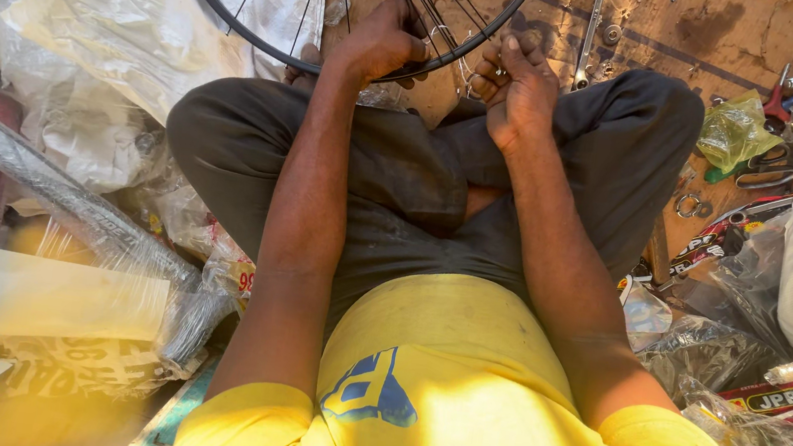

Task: The person is sitting on the floor repairing a bicycle wheel. They remove a rim tape, inspect the rim, and then proceed to tighten the spokes using a spoke wrench. The person works methodically around the wheel, adjusting the tension of the spokes.

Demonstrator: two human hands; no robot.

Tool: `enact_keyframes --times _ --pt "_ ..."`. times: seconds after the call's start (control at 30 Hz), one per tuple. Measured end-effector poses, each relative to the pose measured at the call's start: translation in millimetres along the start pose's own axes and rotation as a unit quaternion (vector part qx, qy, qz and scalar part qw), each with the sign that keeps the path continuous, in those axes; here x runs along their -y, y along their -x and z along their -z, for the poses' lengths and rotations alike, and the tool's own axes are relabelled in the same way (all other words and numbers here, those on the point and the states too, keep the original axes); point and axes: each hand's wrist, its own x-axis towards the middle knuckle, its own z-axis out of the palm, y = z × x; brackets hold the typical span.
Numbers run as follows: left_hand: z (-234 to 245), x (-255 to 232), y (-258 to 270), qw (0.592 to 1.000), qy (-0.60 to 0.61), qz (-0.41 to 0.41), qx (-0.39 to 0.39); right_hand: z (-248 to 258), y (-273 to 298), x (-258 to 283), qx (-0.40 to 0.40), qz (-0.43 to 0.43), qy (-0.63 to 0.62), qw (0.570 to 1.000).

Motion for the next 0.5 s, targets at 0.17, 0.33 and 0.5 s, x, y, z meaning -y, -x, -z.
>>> enact_keyframes --times 0.17,0.33,0.5 --pt "-11.2 -3.0 -2.1 0.999 0.036 0.035 -0.020 10.3 -13.8 -18.8 -0.052 0.028 0.011 0.998" --pt "-6.2 -7.5 -2.4 0.997 0.054 0.057 0.002 -2.2 -17.8 -23.3 -0.047 0.067 0.045 0.996" --pt "-8.8 -3.3 -6.8 0.997 0.041 0.056 -0.041 -6.3 -28.6 -25.0 -0.040 0.087 0.059 0.994"
